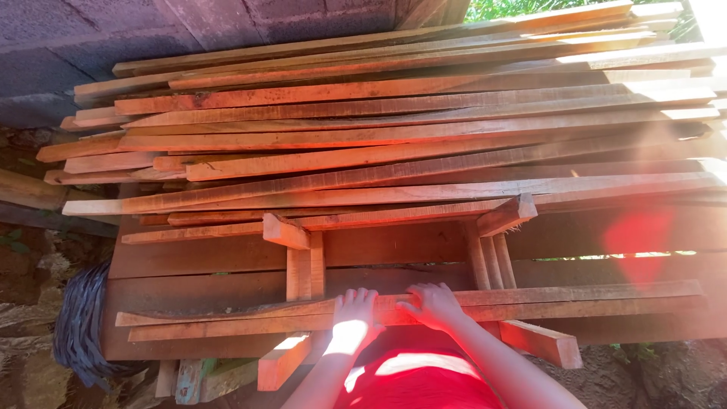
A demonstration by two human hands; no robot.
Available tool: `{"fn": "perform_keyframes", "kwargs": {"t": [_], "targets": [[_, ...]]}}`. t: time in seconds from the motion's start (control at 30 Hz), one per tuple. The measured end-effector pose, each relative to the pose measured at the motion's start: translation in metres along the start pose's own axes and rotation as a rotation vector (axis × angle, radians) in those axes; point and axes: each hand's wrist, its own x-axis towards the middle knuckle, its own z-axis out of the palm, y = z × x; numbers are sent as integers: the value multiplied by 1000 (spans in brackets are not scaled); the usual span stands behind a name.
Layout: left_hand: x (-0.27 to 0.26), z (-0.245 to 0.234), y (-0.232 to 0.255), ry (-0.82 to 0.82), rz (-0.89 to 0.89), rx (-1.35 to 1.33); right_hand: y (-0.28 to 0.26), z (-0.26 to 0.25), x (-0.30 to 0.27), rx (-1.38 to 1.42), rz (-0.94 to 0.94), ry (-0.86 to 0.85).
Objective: Picking up a bundle of wood slats and arranging individual slats onto a wooden storage rack.
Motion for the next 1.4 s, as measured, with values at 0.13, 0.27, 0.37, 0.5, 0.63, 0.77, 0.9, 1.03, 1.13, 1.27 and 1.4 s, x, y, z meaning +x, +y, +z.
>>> {"fn": "perform_keyframes", "kwargs": {"t": [0.13, 0.27, 0.37, 0.5, 0.63, 0.77, 0.9, 1.03, 1.13, 1.27, 1.4], "targets": [[32, -2, 0, -130, -147, -42, -16, -21, 5, 69, 55, -17], [68, -5, -10, -233, -280, -176, -12, -44, 29, 239, -43, 382], [89, -19, -20, 74, -165, -242, -17, -75, 45, 141, -198, 643], [117, -82, -26, 564, -63, -206, -20, -112, 72, -68, -258, 836], [129, -93, -47, 639, -167, -133, -29, -132, 93, -157, -145, 827], [138, -79, -63, 424, -250, -58, -21, -130, 100, -217, -108, 725], [143, -79, -72, 426, -238, -107, -7, -129, 104, -180, -146, 709], [143, -93, -71, 447, -212, -162, -13, -144, 104, -176, -183, 692], [154, -127, -63, 534, -128, -114, -10, -156, 110, -115, -150, 656], [160, -167, -53, 631, -55, -128, -20, -194, 113, -55, -226, 796], [176, -172, -50, 629, -39, -150, -26, -225, 116, -130, -191, 772]]}}
